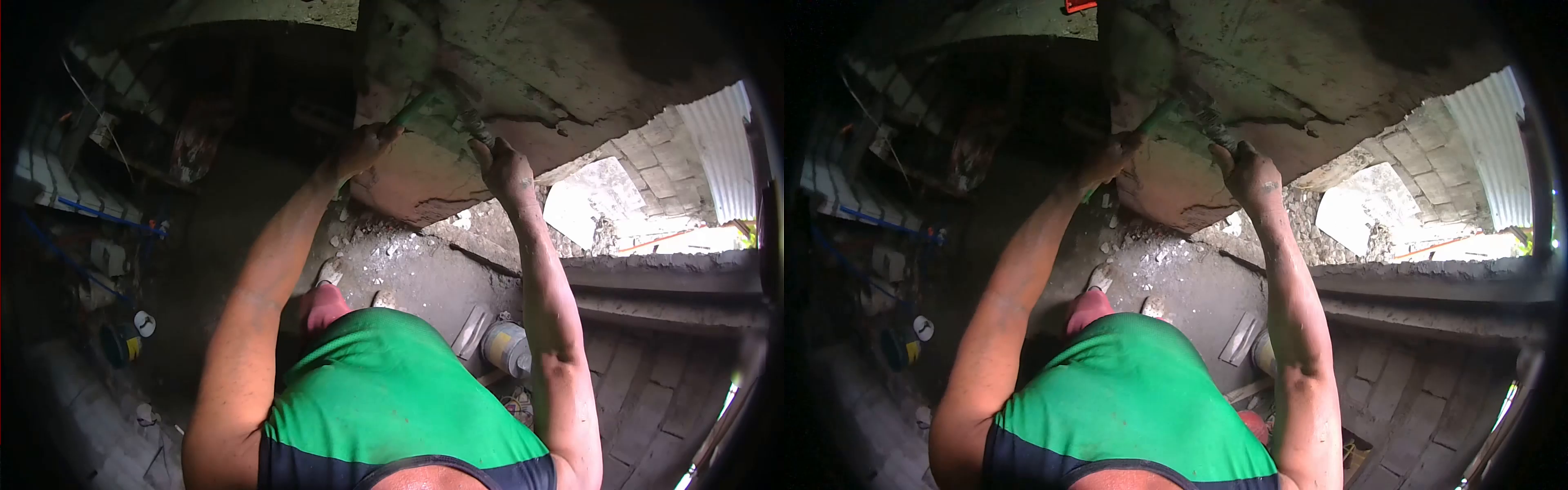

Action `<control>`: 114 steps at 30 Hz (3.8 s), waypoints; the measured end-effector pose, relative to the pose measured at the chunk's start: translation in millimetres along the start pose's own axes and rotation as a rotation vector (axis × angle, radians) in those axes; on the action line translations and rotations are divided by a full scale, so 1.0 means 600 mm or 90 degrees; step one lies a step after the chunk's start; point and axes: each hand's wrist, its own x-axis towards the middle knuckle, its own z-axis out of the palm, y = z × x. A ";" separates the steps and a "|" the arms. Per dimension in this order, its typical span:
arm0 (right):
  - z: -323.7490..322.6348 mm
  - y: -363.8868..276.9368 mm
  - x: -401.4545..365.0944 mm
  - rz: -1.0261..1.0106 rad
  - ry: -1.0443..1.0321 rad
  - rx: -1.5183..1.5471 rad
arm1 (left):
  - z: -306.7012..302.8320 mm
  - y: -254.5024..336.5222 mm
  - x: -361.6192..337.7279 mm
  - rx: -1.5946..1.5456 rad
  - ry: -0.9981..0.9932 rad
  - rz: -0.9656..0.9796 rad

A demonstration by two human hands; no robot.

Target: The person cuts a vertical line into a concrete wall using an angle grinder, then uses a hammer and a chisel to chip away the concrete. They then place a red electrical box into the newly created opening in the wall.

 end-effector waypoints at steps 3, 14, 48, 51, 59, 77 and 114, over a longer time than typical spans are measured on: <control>-0.023 -0.012 0.000 0.105 -0.047 0.070 | 0.001 0.002 0.006 0.168 0.009 0.060; 0.007 0.009 -0.007 0.038 -0.014 0.116 | 0.014 -0.022 0.016 0.173 0.117 0.224; 0.207 0.027 -0.116 0.157 0.279 0.568 | 0.134 0.015 0.014 0.319 0.258 0.079; 0.216 0.022 -0.099 0.210 0.186 0.548 | 0.146 -0.007 0.010 0.319 0.275 0.103; 0.056 0.025 -0.138 0.030 0.361 0.910 | 0.144 0.000 0.016 0.318 0.283 0.128; 0.141 0.054 -0.247 0.406 0.051 0.830 | 0.109 -0.095 -0.061 0.349 0.095 0.172; 0.066 -0.023 -0.106 -0.088 0.208 0.506 | 0.048 -0.051 0.018 0.185 0.277 0.229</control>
